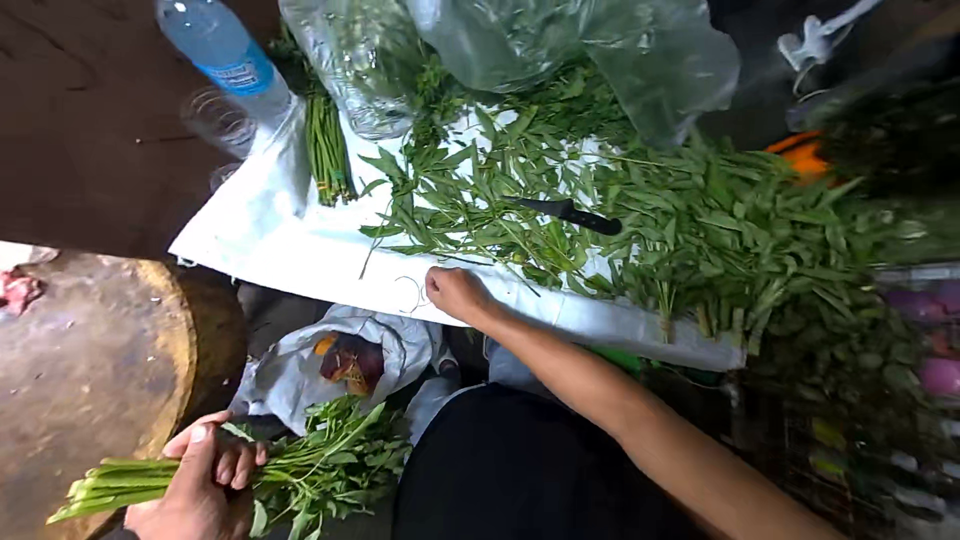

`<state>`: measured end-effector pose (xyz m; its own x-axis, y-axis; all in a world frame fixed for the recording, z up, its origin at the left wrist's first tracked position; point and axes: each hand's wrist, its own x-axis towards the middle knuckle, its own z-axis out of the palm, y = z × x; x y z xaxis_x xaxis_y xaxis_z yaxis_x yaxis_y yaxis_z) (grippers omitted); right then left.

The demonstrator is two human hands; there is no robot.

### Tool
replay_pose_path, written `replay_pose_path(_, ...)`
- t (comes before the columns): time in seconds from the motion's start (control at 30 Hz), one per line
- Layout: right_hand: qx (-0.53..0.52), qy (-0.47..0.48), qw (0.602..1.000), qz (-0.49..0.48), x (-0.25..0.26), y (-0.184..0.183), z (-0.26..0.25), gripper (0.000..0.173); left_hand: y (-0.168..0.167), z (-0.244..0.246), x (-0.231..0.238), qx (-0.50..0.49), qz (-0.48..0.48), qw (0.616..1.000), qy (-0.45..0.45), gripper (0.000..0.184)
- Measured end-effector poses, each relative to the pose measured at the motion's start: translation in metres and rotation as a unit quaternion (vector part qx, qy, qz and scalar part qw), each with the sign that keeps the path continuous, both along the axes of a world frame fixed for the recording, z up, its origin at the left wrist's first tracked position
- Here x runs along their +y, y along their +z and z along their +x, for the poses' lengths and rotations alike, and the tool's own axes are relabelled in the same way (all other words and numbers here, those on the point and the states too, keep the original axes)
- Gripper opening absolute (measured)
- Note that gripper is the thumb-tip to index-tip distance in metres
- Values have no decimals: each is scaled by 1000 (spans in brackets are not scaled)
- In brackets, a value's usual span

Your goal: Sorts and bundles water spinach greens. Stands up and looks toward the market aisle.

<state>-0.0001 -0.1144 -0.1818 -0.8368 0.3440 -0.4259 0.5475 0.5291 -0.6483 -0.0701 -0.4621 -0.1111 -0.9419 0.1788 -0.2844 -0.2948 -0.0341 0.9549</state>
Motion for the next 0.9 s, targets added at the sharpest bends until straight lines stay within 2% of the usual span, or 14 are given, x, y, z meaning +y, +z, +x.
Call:
replay_pose_path(0.07,109,-143,974,-138,18,-6,15,33,2,-10,3,4,-11,1000,-22,16)
replay_pose_path(0.13,200,-262,919,-219,45,1,43,53,6,-19,4,7,-29,999,-39,15)
replay_pose_path(0.2,229,-325,902,-169,76,4,72,51,7,-26,2,19,-51,997,-56,13)
replay_pose_path(0.27,182,-344,919,-59,101,-3,97,37,7,-30,2,28,-74,994,-69,11)
replay_pose_path(0.37,40,-253,964,71,113,-16,117,27,12,-24,9,32,-110,990,-79,9)
replay_pose_path(0.43,-18,-206,970,129,111,-25,117,28,12,-19,13,28,-124,989,-79,9)
replay_pose_path(0.5,-24,-224,963,147,113,-34,122,23,9,-14,14,23,-123,988,-86,10)
replay_pose_path(0.6,14,-326,940,98,127,-35,142,27,3,-10,10,9,-125,988,-94,11)
replay_pose_path(0.67,64,-409,907,72,135,-27,156,28,-2,-9,6,3,-129,987,-93,11)
replay_pose_path(0.77,128,-509,844,108,142,-12,162,26,-4,-11,1,0,-133,987,-87,11)
replay_pose_path(0.8,131,-521,834,125,142,-7,159,26,-4,-11,0,2,-135,987,-87,11)
replay_pose_path(0.83,117,-504,844,142,141,-3,154,29,-2,-12,0,3,-135,987,-88,11)
replay_pose_path(0.9,77,-416,892,160,136,0,139,40,-1,-14,2,7,-136,986,-91,12)
